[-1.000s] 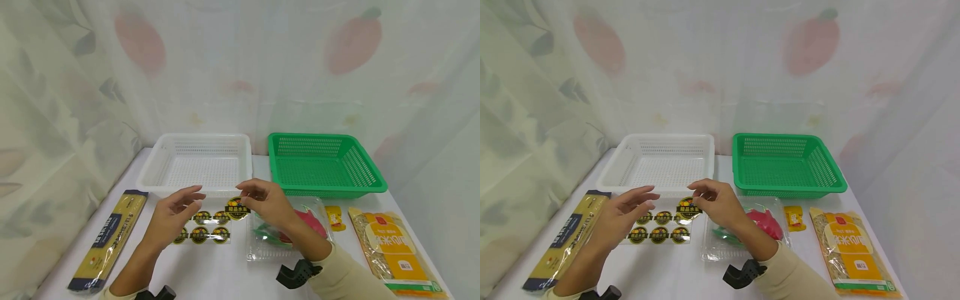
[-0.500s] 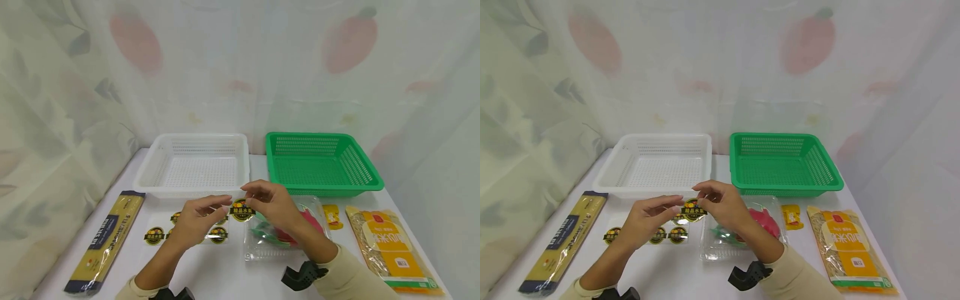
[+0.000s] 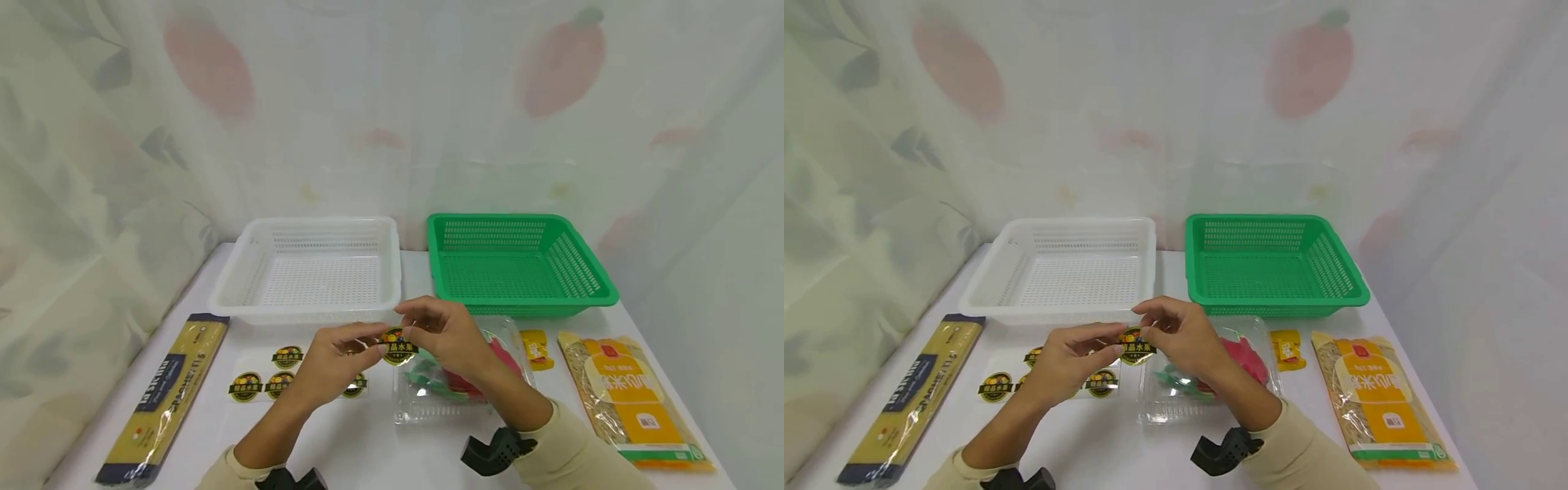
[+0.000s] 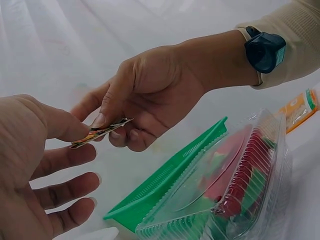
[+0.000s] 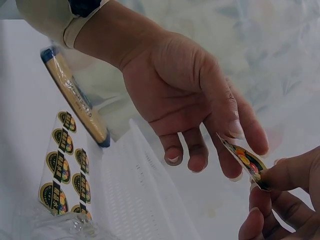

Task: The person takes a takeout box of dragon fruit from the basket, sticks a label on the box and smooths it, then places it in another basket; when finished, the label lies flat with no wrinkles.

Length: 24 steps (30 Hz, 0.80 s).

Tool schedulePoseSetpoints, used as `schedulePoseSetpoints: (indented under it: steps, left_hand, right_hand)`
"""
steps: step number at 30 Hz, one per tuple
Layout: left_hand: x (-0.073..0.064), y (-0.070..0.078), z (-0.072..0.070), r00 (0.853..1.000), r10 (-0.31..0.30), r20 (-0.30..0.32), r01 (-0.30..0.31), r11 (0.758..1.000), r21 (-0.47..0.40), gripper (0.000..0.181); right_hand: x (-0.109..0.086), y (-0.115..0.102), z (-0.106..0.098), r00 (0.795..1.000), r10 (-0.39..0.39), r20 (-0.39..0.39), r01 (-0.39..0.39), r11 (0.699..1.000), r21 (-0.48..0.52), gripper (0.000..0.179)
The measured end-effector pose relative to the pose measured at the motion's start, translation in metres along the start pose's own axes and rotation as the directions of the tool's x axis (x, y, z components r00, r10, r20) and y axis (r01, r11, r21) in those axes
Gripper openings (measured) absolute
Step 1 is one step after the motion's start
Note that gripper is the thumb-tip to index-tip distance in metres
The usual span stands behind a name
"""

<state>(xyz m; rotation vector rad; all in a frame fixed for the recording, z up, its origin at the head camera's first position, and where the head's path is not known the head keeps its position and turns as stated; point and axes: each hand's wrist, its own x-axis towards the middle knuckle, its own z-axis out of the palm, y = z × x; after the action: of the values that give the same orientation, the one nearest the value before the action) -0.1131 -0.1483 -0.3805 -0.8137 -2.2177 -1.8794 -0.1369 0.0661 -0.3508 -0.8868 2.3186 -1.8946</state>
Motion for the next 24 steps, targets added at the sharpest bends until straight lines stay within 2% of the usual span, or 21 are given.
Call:
schedulePoseSetpoints:
  steps: [3,12,17,24]
  left_hand:
    - [0.001,-0.002,0.003,1.000,0.016,0.009,-0.016,1.000,-0.019,0.025]
    - [0.005,-0.009,0.010,0.999,-0.033,0.006,0.033,0.999,-0.035,0.020]
    - [0.008,-0.013,0.013,0.998,-0.058,0.010,0.058,0.998,-0.034,0.020]
    - [0.012,-0.019,0.019,0.997,-0.075,0.020,0.076,0.995,-0.064,0.022]
  right_hand:
    - [0.000,0.002,-0.001,1.000,0.003,0.003,-0.003,1.000,0.004,0.025]
    - [-0.005,0.006,-0.008,0.999,0.033,0.003,-0.033,0.999,0.014,0.026]
    - [-0.011,0.010,-0.013,0.997,0.080,0.022,-0.080,0.997,0.012,0.026]
    - [-0.017,0.014,-0.019,0.989,0.141,0.046,-0.142,0.990,0.005,0.016]
